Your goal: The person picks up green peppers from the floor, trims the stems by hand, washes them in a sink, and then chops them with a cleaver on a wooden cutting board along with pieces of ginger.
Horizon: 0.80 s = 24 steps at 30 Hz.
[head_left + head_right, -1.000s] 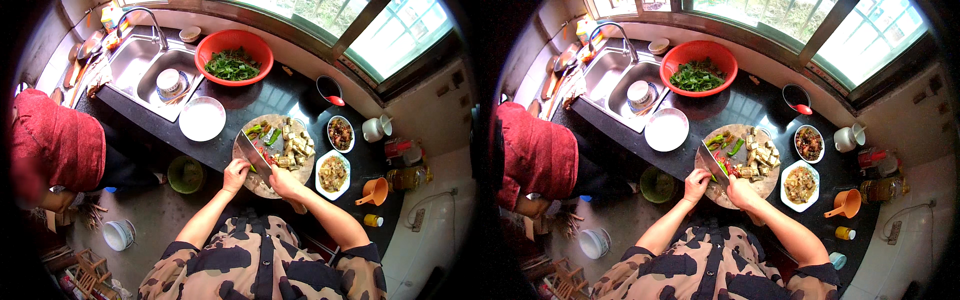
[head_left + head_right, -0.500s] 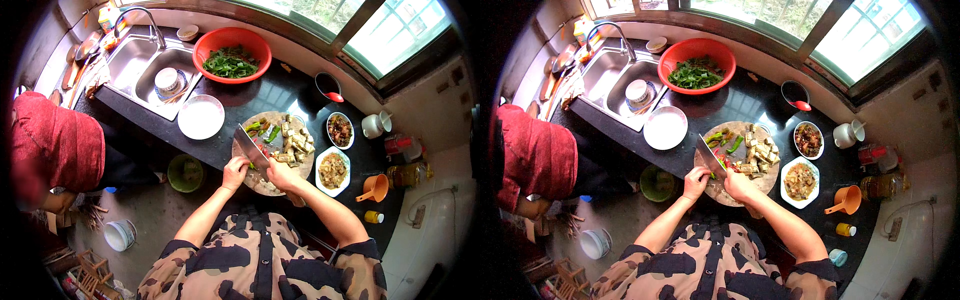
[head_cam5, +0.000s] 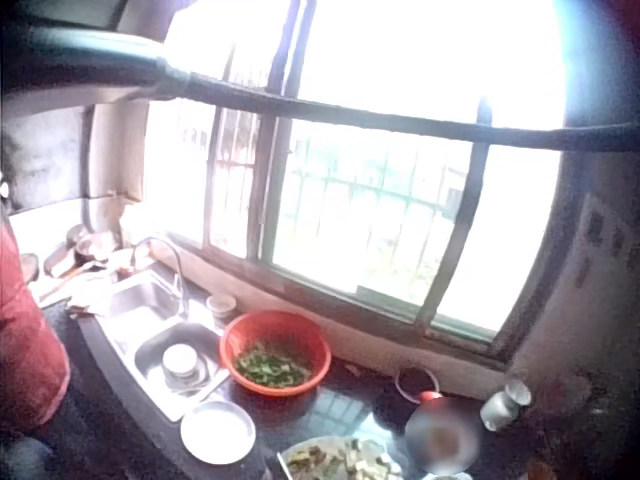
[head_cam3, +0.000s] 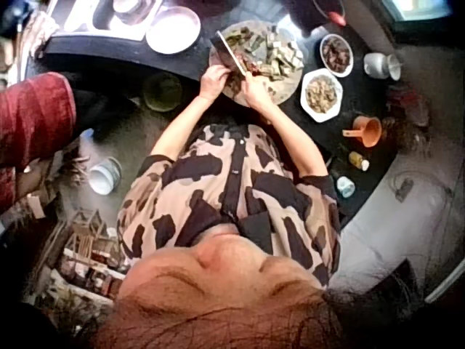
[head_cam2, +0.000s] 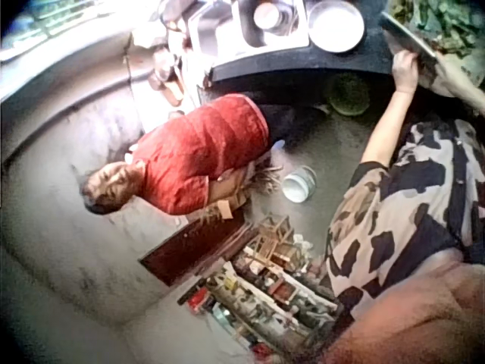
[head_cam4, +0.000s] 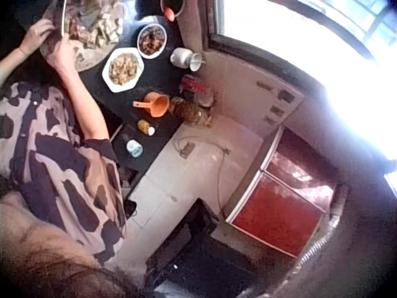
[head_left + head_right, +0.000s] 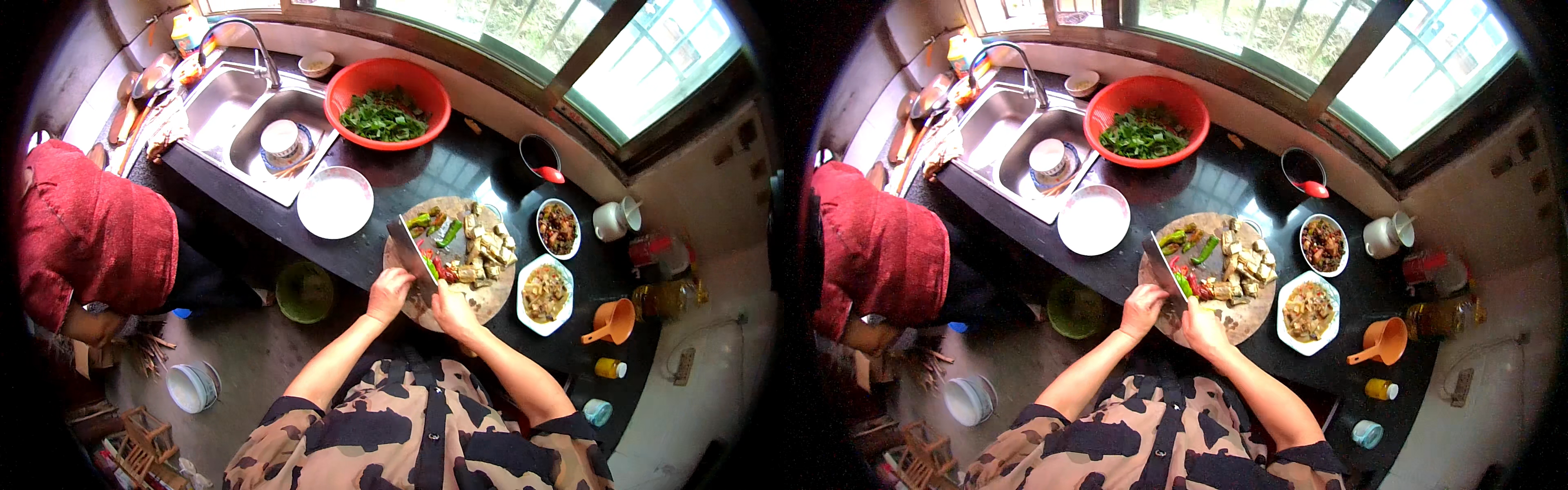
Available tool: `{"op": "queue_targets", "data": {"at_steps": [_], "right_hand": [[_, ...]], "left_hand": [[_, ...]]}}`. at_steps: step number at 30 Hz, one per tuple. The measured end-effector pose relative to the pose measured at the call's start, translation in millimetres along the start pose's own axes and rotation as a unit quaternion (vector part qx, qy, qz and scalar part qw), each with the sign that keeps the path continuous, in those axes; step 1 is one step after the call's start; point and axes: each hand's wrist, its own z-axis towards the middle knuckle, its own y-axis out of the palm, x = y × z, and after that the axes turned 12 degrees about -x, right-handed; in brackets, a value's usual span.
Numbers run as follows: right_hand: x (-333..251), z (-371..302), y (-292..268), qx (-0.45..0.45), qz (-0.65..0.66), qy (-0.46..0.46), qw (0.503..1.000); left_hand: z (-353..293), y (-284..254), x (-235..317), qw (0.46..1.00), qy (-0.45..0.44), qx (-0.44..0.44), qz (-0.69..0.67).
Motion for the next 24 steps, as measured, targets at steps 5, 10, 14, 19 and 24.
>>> {"op": "queue_targets", "data": {"at_steps": [5, 10, 14, 19, 24], "right_hand": [[-7, -8, -29, 0.008, -0.062, -0.037, 0.997], [-19, -13, -35, -0.029, -0.094, -0.054, 0.994], [-19, -15, -23, -0.047, -0.094, -0.006, 0.994], [-14, -21, 5, -0.002, -0.124, -0.006, 0.992], [0, -29, 0, 0.036, -0.133, -0.056, 0.989]], "left_hand": [[4, -7, 1, 1.0, -0.001, 0.003, -0.006], [-2, -47, -9, 0.996, -0.059, 0.062, -0.024], [4, -74, -30, 0.989, -0.094, 0.109, -0.015], [63, -98, -18, 0.986, -0.113, 0.112, -0.043], [137, -81, -28, 0.992, -0.053, -0.112, -0.004]]}}
